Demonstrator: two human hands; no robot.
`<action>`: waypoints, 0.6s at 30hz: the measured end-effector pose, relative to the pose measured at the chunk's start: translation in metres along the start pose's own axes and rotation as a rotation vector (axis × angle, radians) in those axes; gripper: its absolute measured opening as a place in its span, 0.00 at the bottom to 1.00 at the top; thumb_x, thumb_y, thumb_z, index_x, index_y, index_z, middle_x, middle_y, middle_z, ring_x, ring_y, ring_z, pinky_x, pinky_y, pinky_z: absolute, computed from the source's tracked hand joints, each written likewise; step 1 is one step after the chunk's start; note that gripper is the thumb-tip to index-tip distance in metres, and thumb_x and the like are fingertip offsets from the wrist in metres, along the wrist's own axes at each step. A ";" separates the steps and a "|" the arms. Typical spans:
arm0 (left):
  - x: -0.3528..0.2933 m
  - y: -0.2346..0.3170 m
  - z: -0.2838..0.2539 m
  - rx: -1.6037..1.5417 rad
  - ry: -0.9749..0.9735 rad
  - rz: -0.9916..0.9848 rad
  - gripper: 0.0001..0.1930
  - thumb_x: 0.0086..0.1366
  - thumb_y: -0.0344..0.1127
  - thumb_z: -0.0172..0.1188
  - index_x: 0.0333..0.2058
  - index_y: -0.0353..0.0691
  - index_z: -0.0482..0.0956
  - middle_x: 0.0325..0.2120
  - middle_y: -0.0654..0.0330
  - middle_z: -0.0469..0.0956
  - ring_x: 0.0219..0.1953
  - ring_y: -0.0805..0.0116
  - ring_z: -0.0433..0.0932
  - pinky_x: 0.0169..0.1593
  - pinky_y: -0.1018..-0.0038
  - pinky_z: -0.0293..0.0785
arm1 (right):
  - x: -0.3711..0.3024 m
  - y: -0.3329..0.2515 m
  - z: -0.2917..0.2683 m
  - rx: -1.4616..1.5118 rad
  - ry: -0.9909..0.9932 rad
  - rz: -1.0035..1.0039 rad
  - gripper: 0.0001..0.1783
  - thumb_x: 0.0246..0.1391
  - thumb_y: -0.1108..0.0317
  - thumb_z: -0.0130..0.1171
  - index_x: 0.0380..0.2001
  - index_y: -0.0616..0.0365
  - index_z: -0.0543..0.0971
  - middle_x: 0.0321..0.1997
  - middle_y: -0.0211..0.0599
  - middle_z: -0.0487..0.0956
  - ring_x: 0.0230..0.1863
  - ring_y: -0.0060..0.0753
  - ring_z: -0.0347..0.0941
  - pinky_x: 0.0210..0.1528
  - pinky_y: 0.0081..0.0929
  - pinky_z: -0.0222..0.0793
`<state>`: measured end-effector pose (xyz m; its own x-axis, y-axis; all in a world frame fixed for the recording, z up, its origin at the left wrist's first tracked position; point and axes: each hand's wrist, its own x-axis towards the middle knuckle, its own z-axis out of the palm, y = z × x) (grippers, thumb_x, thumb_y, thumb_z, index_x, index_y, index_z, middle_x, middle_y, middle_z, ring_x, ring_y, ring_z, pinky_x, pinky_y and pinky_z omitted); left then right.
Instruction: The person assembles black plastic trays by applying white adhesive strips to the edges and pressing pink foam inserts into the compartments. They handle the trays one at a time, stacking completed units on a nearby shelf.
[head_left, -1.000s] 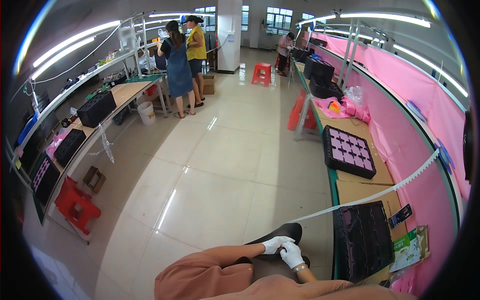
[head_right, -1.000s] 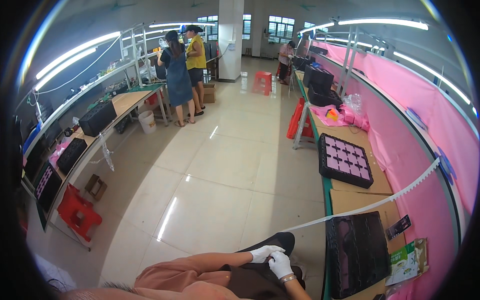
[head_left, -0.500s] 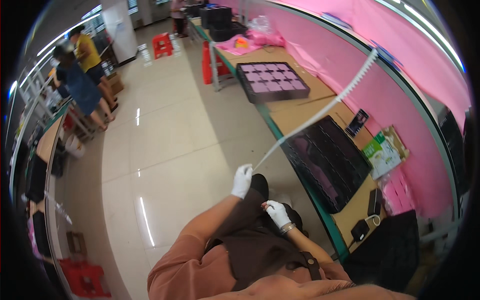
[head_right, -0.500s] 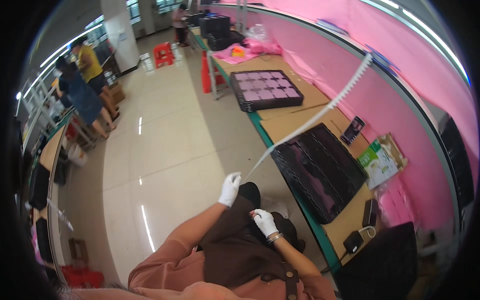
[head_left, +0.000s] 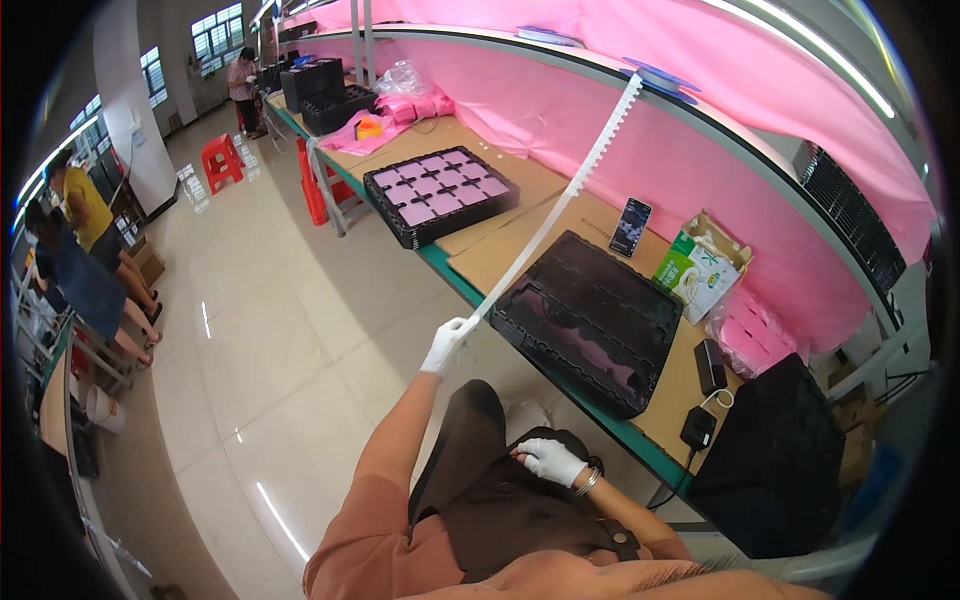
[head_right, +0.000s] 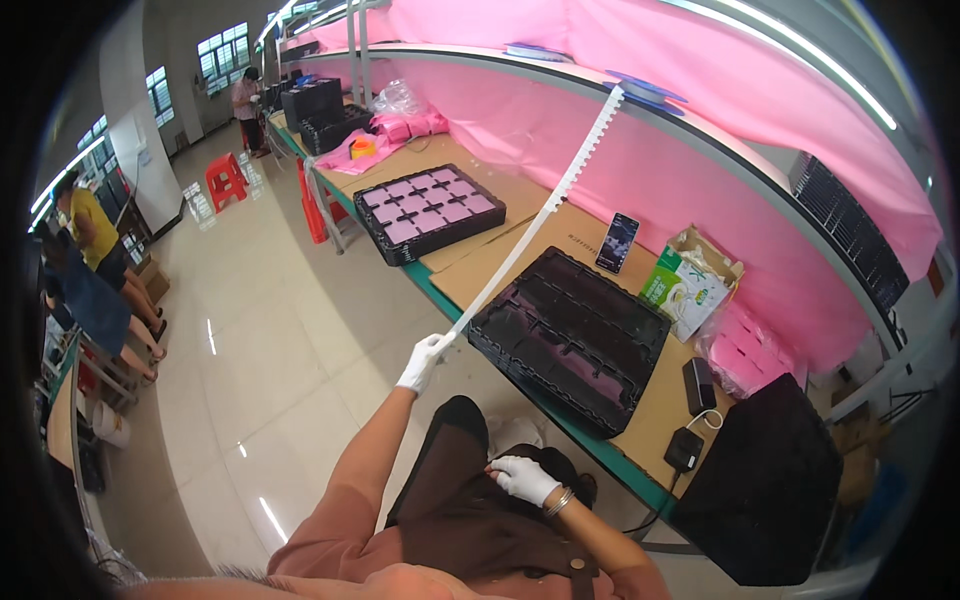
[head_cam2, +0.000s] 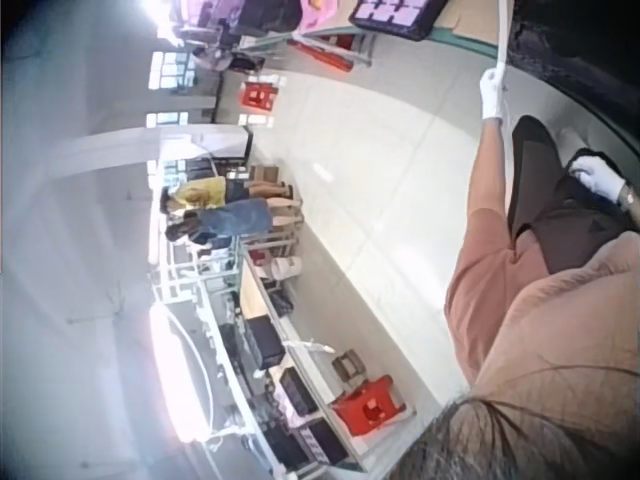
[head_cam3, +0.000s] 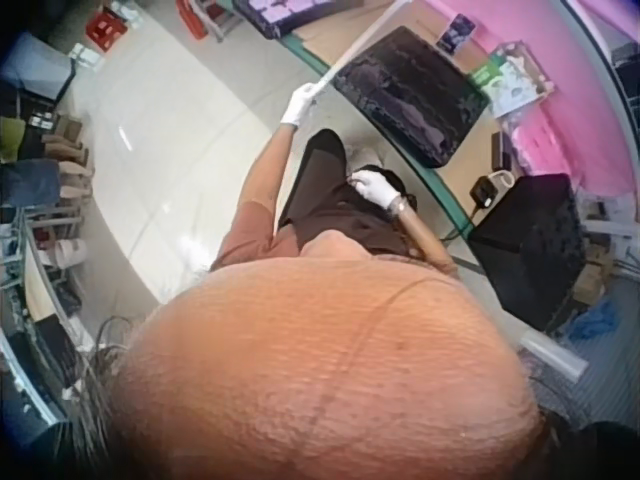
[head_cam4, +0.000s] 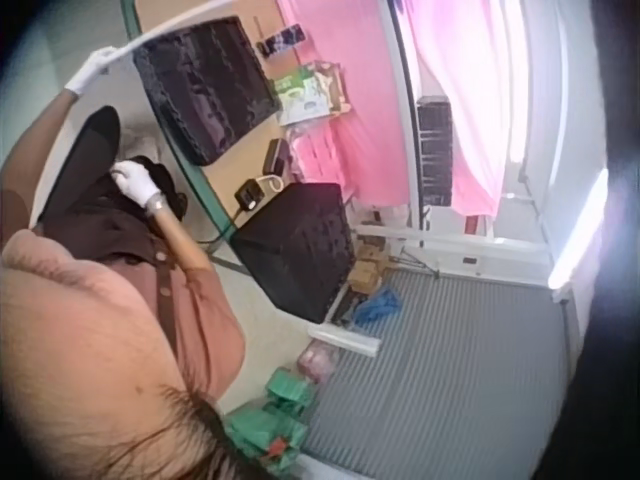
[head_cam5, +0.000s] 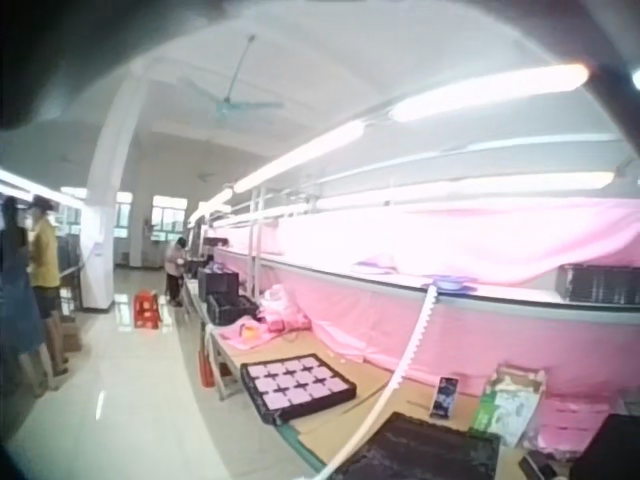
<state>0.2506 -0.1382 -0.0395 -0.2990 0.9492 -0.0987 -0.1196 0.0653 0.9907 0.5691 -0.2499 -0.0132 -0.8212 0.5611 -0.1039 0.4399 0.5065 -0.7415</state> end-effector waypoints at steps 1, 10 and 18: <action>-0.021 0.019 -0.004 0.033 0.024 0.020 0.19 0.66 0.52 0.58 0.34 0.39 0.80 0.24 0.67 0.75 0.26 0.80 0.69 0.34 0.79 0.65 | 0.002 0.000 -0.007 -0.031 0.012 -0.008 0.12 0.58 0.65 0.56 0.43 0.57 0.80 0.42 0.44 0.81 0.45 0.43 0.78 0.49 0.33 0.72; -0.113 0.075 -0.029 0.009 0.217 0.152 0.12 0.67 0.41 0.60 0.31 0.37 0.80 0.21 0.70 0.73 0.24 0.83 0.67 0.31 0.83 0.62 | 0.094 -0.083 -0.159 0.009 0.725 -0.386 0.13 0.49 0.78 0.54 0.39 0.60 0.79 0.38 0.45 0.79 0.35 0.46 0.76 0.41 0.37 0.73; -0.126 0.063 -0.006 0.054 0.214 0.174 0.08 0.66 0.35 0.62 0.32 0.37 0.80 0.25 0.70 0.76 0.27 0.83 0.69 0.34 0.82 0.66 | 0.208 -0.131 -0.357 -0.986 0.628 -0.564 0.16 0.46 0.78 0.57 0.40 0.51 0.80 0.49 0.29 0.78 0.55 0.36 0.70 0.63 0.45 0.60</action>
<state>0.2751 -0.2559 0.0347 -0.5047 0.8611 0.0617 -0.0001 -0.0715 0.9974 0.4702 0.0343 0.2986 -0.7882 0.1874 0.5862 0.3924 0.8868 0.2442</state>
